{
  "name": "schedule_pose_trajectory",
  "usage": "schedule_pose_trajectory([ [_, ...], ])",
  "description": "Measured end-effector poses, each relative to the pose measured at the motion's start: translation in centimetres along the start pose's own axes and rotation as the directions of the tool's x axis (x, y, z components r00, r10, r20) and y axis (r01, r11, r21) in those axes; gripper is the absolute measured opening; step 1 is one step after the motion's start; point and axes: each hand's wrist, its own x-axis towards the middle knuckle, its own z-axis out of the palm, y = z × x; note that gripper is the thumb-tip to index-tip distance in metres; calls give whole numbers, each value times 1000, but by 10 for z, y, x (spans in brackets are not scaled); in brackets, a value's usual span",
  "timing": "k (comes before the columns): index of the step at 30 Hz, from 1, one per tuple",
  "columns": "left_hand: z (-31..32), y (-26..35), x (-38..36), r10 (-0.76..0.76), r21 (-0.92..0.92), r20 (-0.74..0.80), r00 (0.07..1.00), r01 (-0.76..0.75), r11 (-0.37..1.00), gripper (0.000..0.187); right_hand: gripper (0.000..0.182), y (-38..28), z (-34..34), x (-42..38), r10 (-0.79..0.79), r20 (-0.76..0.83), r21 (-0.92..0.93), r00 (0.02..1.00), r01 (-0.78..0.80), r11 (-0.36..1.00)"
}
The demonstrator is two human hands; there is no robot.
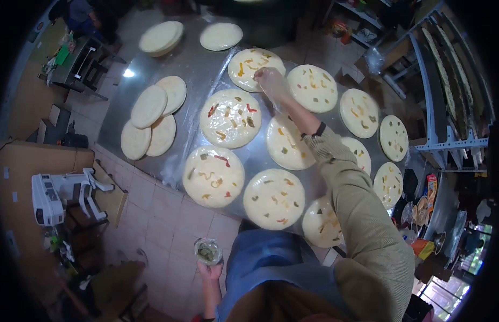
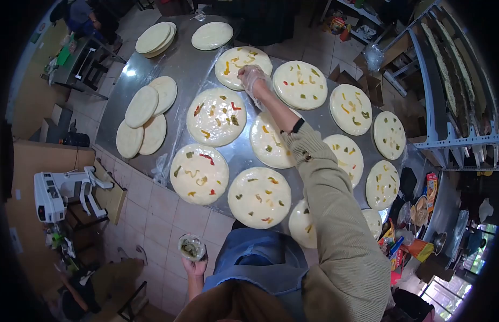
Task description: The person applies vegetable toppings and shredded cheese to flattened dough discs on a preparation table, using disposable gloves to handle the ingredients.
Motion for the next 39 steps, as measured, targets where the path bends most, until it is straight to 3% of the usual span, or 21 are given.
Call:
schedule_pose_trajectory([
  [3, 9, 29, 11, 11, -5, -6, 1000, -11, 1000, 34, 18, -9, 13, 15, -120, -190, -148, 974, 92, 985],
  [6, 12, 44, 16, 41, -18, -31, 999, -42, 999, 34, 19, 32, 56, 44, -277, -159, -317, 948, 217, 923],
  [7, 19, 52, 24, 17, 8, -50, 999, -16, 1000, 34, 20, 33, 56, 27, -426, -54, -602, 903, 311, 735],
  [8, 17, 57, 27, -20, 7, -25, 999, 20, 1000, 34, 18, 36, 64, 22, -466, -139, -564, 874, 316, 763],
  [10, 6, 65, 34, -95, 34, 28, 995, 94, 995, 34, 18, 24, 60, 15, -225, 4, -479, 974, 199, 855],
  [11, 6, 66, 39, -130, 46, 53, 990, 127, 991, 33, 13, 18, 63, 10, -205, -21, -408, 978, 179, 895],
  [12, 19, 59, 37, -55, 67, -91, 994, 61, 996, 34, 9, 12, 63, 0, -192, -50, -334, 980, 165, 928],
  [13, 21, 58, 39, -106, 57, -72, 992, 110, 992, 34, 14, 4, 55, -18, -227, 62, -244, 972, 236, 941],
  [14, 21, 57, 40, -153, 45, -52, 987, 155, 987, 35, 18, -8, 58, -39, -367, -97, -202, 925, 342, 918],
  [15, 20, 56, 40, -194, 34, -30, 981, 195, 980, 35, 23, -37, 48, -65, -154, 29, -56, 988, 156, 986],
  [16, 17, 56, 42, -208, 117, -5, 978, 207, 971, 35, 29, -76, 17, -96, -49, 239, 37, 970, 41, 998],
  [17, 14, 54, 44, -224, 200, 21, 974, 215, 956, 35, 32, -86, 12, -131, -126, 307, 484, 944, -41, 874],
  [18, 12, 51, 46, -243, 282, 48, 969, 220, 934, 36, 31, -108, -3, -162, -79, 559, 495, 826, -255, 831],
  [19, 12, 46, 45, -260, 334, 72, 963, 222, 916, 36, 29, -116, -2, -195, -199, 578, 532, 791, -181, 827],
  [20, 14, 39, 42, -277, 385, 95, 956, 221, 896, 36, 32, -122, -4, -227, -278, 643, 587, 714, -226, 778],
  [23, 17, 16, 37, -340, 503, 91, 936, 251, 827, 35, 47, -127, 15, -319, -415, 542, 573, 730, 41, 819],
  [26, 8, -18, 27, -395, 589, 42, 918, 297, 752, 35, 51, -135, -11, -389, -284, 551, 394, 784, 55, 917],
  [32, -47, -106, 13, -659, 688, 1, 752, 478, 546, 36, 53, -102, -95, -512, -98, 432, 259, 897, -19, 966],
  [34, -45, -144, -5, -721, 696, -47, 691, 541, 473, 37, 48, -90, -115, -563, -62, 324, 220, 944, -12, 975],
  [37, -24, -231, -60, -756, 824, -54, 653, 457, 336, 43, 44, -71, -116, -635, 75, 33, 115, 997, -78, 990],
  [39, -32, -279, -80, -813, 812, -91, 575, 516, 274, 43, 41, -65, -134, -668, 241, 96, -27, 966, -239, 971],
])
